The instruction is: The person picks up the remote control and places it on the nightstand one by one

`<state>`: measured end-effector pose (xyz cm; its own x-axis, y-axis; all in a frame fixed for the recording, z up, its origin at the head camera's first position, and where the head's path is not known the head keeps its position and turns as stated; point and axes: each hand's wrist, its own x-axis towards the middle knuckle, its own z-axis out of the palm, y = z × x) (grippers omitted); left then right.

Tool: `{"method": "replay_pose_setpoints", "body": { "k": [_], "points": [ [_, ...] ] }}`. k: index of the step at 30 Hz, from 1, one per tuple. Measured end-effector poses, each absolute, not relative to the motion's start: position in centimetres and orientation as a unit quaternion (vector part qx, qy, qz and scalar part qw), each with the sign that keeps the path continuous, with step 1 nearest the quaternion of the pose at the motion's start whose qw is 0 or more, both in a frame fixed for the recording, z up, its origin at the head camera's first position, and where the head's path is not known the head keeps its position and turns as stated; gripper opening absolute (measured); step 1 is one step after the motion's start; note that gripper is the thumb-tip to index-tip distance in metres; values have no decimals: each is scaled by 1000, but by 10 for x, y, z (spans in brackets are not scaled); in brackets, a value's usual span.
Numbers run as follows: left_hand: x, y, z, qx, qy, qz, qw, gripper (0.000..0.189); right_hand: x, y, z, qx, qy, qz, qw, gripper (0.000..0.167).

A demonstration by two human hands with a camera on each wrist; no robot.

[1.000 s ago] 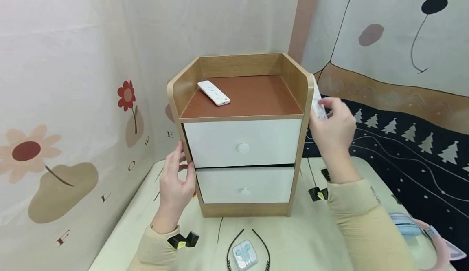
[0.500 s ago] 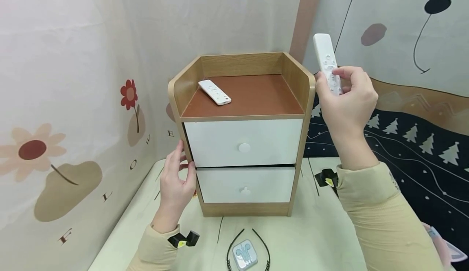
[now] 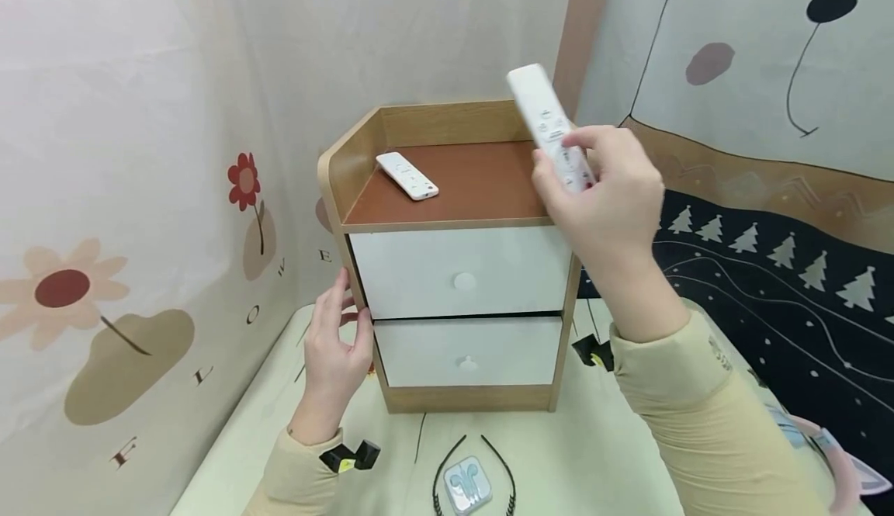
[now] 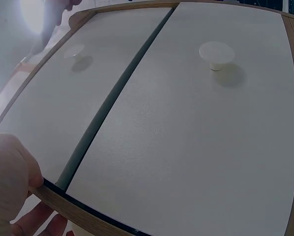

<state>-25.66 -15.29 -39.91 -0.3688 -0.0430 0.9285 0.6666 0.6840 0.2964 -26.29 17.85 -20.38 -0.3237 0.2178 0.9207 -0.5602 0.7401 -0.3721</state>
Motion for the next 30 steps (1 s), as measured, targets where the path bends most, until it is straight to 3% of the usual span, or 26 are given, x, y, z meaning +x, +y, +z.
{"method": "replay_pose_setpoints", "body": {
  "k": [9,15,24,30],
  "points": [
    [-260,-154,-403,-205,-757,-344,517,72,-266,152,-214,150,-825,216,501,35],
    [-261,-153,-404,-202,-762,-344,510,71,-268,145,-213,147,-860,220,436,29],
    [-259,-152,-404,-204,-763,-338,512,72,-276,135,-198,114,-911,227,325,31],
    [-257,-151,-401,-208,-756,-339,519,71,-280,128,-192,102,-925,230,286,33]
  ]
}}
